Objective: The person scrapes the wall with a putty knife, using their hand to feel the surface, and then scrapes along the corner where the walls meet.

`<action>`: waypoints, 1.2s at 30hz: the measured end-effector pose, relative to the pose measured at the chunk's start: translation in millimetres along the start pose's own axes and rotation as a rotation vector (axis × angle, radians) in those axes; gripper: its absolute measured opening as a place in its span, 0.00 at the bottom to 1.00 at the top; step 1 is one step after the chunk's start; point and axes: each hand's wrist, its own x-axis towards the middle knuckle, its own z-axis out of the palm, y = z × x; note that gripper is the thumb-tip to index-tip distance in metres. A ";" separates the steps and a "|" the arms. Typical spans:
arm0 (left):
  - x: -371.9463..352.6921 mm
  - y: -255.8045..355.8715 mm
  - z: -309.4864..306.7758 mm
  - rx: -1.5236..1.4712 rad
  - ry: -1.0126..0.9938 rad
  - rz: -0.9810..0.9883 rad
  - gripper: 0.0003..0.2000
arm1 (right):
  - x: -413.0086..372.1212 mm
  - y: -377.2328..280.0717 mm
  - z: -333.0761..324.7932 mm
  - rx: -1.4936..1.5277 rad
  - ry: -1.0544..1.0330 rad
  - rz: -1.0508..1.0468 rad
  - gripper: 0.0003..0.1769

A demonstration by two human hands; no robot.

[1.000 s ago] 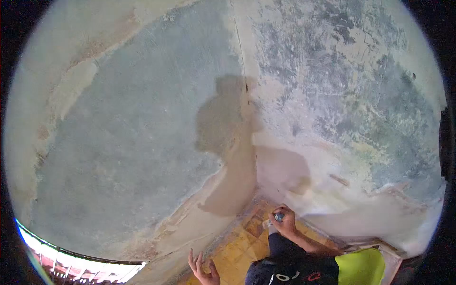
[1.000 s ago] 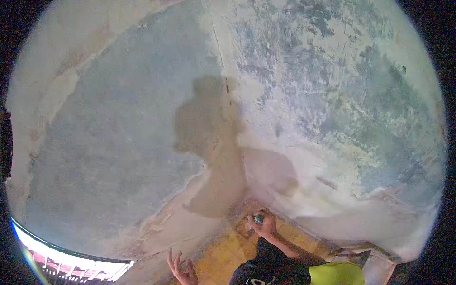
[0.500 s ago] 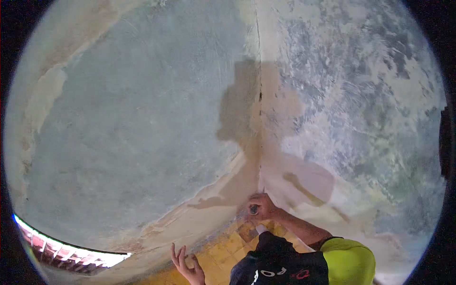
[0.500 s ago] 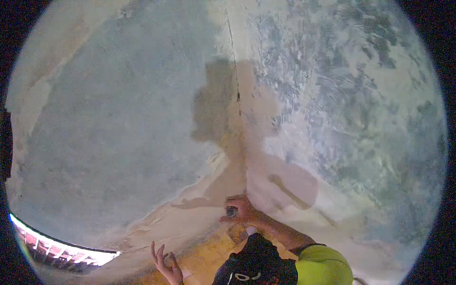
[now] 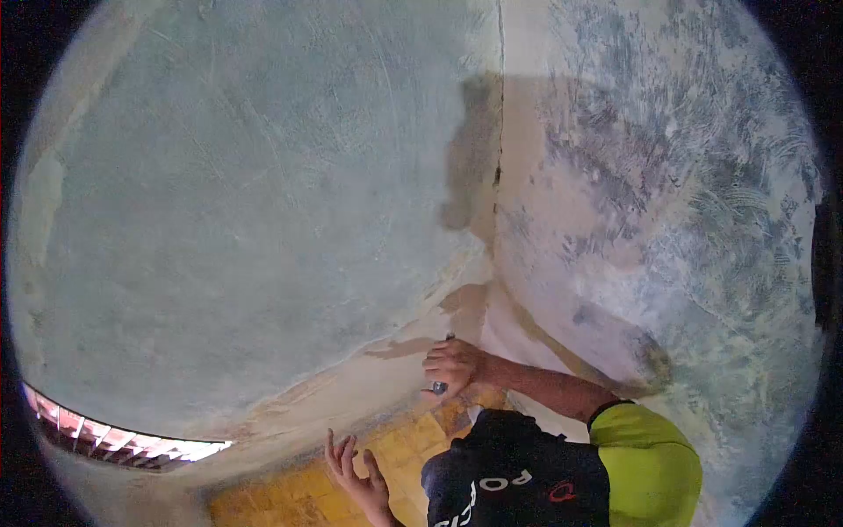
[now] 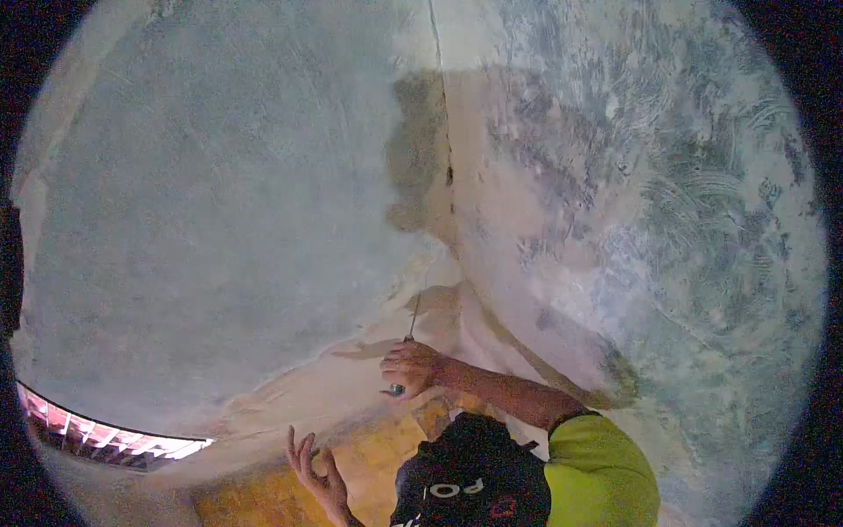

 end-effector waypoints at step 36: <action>-48.1 -58.0 -98.2 0.051 0.100 -0.052 0.16 | -18.9 84.8 -53.8 -0.400 -0.319 0.037 0.26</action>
